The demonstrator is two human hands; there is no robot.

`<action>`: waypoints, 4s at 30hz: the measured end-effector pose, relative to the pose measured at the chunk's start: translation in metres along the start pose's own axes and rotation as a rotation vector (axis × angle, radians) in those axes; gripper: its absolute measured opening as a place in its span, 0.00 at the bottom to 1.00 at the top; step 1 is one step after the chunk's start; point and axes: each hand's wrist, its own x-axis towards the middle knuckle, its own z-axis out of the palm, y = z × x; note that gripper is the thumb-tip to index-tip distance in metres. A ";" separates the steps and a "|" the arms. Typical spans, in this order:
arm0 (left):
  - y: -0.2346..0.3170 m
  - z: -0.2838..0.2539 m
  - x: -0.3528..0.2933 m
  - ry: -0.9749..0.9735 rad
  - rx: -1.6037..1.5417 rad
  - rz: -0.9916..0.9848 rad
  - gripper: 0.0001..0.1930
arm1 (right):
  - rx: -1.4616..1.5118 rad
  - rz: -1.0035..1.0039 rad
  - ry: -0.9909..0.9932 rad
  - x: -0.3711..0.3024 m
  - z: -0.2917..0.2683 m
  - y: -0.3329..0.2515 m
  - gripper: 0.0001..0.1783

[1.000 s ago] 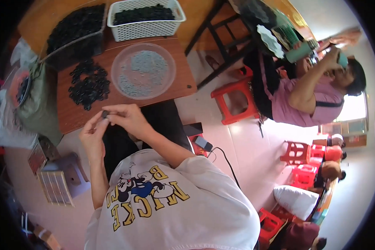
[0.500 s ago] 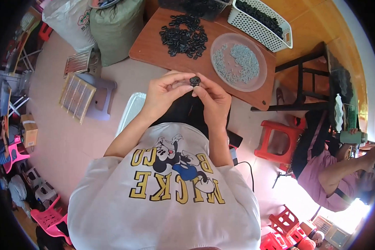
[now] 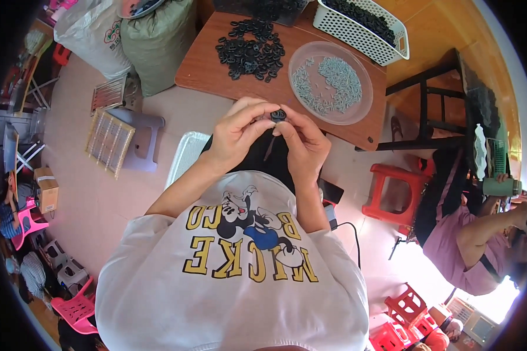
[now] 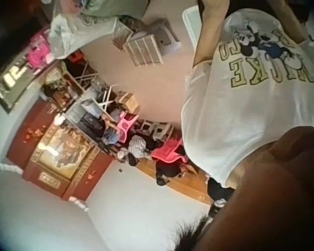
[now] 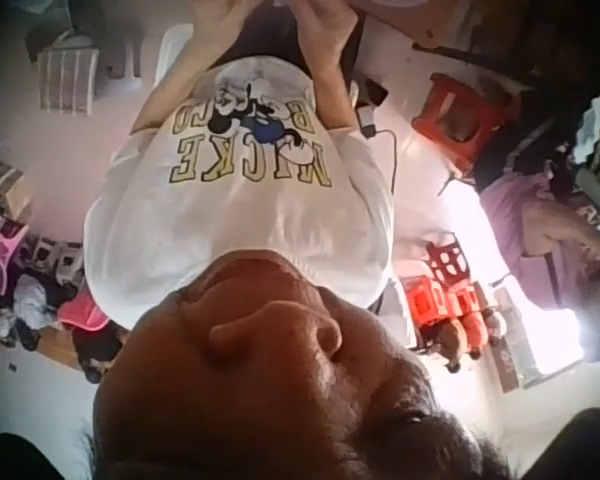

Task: The person assembles plastic cord locks by taking plastic pieces from the table and inserting small pins from a dish into them by hand.

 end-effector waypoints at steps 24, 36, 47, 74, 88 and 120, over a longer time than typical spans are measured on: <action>-0.051 -0.003 0.005 -0.014 -0.453 -0.232 0.34 | -0.609 -0.425 0.299 0.208 -0.052 -0.069 0.11; -0.076 -0.049 -0.038 0.219 -0.225 -0.611 0.22 | -0.896 -0.244 -0.237 0.158 0.015 0.023 0.09; -0.082 -0.068 -0.047 0.212 -0.201 -0.696 0.17 | -1.066 -0.100 -0.262 0.090 0.036 0.090 0.08; -0.063 -0.048 0.003 0.125 -0.148 -0.562 0.12 | -0.140 0.284 0.041 0.051 0.012 0.053 0.10; -0.103 0.067 0.151 -0.608 0.518 0.107 0.06 | 0.603 0.544 0.137 -0.054 -0.093 0.124 0.06; -0.042 0.065 0.081 -0.245 -0.870 -0.840 0.08 | 0.493 0.320 0.256 0.038 -0.094 0.004 0.07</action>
